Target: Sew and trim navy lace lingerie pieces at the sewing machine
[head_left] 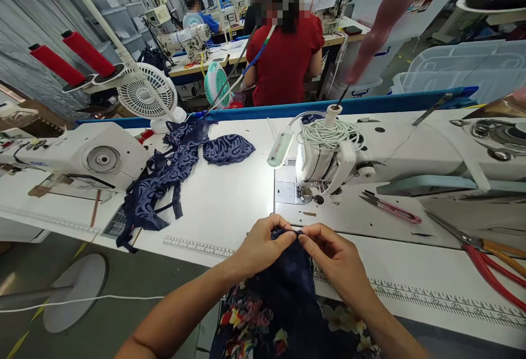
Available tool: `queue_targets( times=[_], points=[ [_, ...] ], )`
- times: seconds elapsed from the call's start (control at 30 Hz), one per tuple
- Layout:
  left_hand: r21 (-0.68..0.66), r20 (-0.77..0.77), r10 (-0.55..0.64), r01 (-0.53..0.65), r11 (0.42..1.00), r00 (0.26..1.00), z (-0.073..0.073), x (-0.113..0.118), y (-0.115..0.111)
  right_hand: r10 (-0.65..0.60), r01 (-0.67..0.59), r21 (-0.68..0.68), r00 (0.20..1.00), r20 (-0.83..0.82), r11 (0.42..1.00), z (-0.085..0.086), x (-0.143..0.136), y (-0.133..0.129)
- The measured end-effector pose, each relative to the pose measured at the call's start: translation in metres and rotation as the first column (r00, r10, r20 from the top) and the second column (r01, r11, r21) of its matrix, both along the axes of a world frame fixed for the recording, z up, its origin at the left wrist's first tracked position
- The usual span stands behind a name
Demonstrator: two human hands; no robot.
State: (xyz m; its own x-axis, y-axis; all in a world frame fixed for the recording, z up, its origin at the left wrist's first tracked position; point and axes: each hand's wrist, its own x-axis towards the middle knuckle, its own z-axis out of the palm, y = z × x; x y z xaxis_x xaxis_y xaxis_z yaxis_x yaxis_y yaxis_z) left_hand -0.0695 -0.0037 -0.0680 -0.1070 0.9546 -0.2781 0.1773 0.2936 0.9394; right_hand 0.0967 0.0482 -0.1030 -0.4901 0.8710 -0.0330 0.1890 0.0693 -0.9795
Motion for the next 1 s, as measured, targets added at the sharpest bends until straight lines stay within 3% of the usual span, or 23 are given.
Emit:
queue_targets(
  times=[0.1,0.17,0.23,0.3,0.4,0.5,0.6,0.73,0.83,1.0],
  points=[
    [0.097,-0.014,0.002,-0.001,0.995,1.000,-0.013,-0.002,-0.005,0.021,-0.022,0.087,1.000,0.007,0.996,0.002,-0.005,-0.003],
    [0.197,-0.187,0.028,0.009,0.980,0.982,-0.017,-0.006,-0.012,0.067,-0.067,0.126,0.998,0.004,0.990,0.004,-0.010,-0.005],
    [0.320,-0.425,0.101,0.045,0.946,0.900,-0.013,-0.014,-0.025,0.141,-0.141,0.113,0.990,0.007,0.984,0.007,-0.017,-0.007],
    [0.417,-0.557,0.145,0.124,0.900,0.818,-0.001,-0.023,-0.037,0.234,-0.234,0.051,0.972,0.003,0.971,0.013,-0.025,-0.009],
    [0.379,-0.619,0.088,0.198,0.904,0.781,0.023,-0.037,-0.044,0.332,-0.333,-0.038,0.943,-0.036,0.942,0.020,-0.035,-0.011],
    [0.224,-0.688,0.014,0.193,0.955,0.726,0.033,-0.043,-0.020,0.318,-0.324,-0.123,0.946,-0.067,0.938,0.015,-0.036,-0.003],
    [0.141,-0.614,-0.116,0.253,0.957,0.781,0.015,-0.042,0.026,0.264,-0.256,-0.134,0.964,0.041,0.957,-0.001,-0.025,0.018],
    [0.114,-0.497,-0.180,0.269,0.956,0.849,-0.022,-0.031,0.073,0.107,-0.120,0.032,0.958,0.267,0.992,-0.018,-0.005,0.053],
    [0.124,-0.484,-0.187,0.279,0.952,0.855,-0.034,-0.024,0.080,0.128,-0.169,0.092,0.930,0.343,0.981,-0.020,0.000,0.070],
    [0.101,-0.499,-0.172,0.254,0.962,0.850,-0.037,-0.021,0.081,0.068,-0.213,0.266,0.882,0.467,0.940,-0.022,-0.009,0.082]
  ],
)
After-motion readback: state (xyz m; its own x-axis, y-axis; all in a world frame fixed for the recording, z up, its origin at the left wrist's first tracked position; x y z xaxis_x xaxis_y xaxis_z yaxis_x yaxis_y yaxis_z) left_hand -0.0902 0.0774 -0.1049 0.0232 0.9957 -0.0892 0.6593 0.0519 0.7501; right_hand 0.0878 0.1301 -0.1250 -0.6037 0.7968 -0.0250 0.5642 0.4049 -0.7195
